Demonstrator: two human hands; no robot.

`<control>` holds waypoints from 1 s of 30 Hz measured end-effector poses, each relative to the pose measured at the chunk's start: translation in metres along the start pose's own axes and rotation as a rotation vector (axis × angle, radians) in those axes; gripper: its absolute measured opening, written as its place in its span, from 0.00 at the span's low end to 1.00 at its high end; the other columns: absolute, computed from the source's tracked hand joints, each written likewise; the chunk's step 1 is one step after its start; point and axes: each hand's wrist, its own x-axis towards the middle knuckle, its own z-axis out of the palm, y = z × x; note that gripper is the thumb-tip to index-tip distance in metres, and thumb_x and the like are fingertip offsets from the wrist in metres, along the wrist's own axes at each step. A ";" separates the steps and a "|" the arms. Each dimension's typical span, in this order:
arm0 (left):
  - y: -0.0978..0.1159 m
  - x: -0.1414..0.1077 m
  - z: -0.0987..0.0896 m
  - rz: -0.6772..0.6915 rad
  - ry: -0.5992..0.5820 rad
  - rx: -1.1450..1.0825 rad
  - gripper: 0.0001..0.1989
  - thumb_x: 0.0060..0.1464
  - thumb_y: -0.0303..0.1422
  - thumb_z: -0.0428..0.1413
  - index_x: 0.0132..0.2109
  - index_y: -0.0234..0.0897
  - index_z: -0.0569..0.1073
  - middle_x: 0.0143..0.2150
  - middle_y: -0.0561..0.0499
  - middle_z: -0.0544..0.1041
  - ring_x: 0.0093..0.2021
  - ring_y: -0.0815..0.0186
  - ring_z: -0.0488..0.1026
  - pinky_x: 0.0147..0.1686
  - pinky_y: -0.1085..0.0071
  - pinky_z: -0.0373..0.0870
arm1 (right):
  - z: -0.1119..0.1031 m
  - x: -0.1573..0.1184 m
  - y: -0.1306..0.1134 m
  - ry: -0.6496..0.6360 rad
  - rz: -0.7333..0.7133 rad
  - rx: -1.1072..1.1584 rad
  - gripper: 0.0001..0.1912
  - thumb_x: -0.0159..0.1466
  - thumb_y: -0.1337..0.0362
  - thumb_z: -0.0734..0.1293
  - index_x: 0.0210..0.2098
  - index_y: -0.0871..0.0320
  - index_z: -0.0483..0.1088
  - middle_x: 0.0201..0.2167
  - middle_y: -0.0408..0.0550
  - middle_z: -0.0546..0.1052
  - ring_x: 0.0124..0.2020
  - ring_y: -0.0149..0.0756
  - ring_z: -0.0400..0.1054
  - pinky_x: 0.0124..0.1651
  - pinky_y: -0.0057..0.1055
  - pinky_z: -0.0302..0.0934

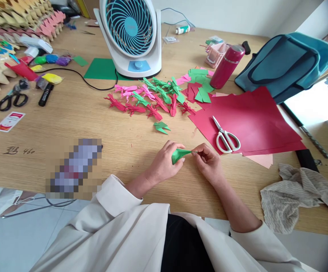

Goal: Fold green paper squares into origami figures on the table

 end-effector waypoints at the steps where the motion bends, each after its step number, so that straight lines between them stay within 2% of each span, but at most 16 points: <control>1: -0.001 0.000 0.000 0.005 0.010 0.009 0.15 0.53 0.24 0.58 0.49 0.36 0.69 0.47 0.45 0.72 0.51 0.60 0.72 0.54 0.62 0.70 | 0.000 0.000 -0.001 0.014 -0.017 -0.012 0.05 0.66 0.66 0.66 0.32 0.55 0.70 0.28 0.42 0.68 0.27 0.31 0.60 0.30 0.31 0.54; 5: -0.004 0.000 0.000 -0.019 0.027 0.010 0.15 0.52 0.20 0.56 0.47 0.35 0.73 0.51 0.43 0.71 0.55 0.60 0.71 0.57 0.62 0.70 | -0.001 0.000 -0.008 0.015 -0.120 -0.090 0.05 0.66 0.68 0.66 0.33 0.55 0.70 0.30 0.43 0.69 0.29 0.32 0.62 0.32 0.32 0.58; 9: -0.003 -0.001 -0.001 -0.028 0.024 -0.003 0.16 0.52 0.19 0.55 0.46 0.36 0.75 0.54 0.44 0.71 0.55 0.61 0.73 0.54 0.64 0.72 | 0.000 -0.001 -0.011 0.003 -0.189 -0.140 0.04 0.66 0.70 0.66 0.35 0.54 0.70 0.31 0.45 0.71 0.30 0.32 0.63 0.32 0.33 0.60; 16: -0.003 0.000 0.001 -0.004 0.011 -0.065 0.15 0.53 0.18 0.55 0.44 0.37 0.77 0.48 0.47 0.76 0.50 0.64 0.75 0.52 0.67 0.73 | 0.001 -0.002 -0.012 -0.032 -0.259 -0.138 0.06 0.65 0.71 0.66 0.37 0.54 0.70 0.32 0.45 0.70 0.30 0.32 0.64 0.32 0.33 0.61; 30: -0.002 0.000 0.001 -0.046 -0.009 -0.136 0.14 0.54 0.17 0.54 0.43 0.36 0.78 0.47 0.47 0.76 0.47 0.67 0.76 0.48 0.71 0.73 | 0.003 -0.004 -0.010 -0.093 -0.316 -0.166 0.08 0.64 0.73 0.65 0.39 0.53 0.69 0.34 0.47 0.70 0.33 0.34 0.66 0.32 0.33 0.62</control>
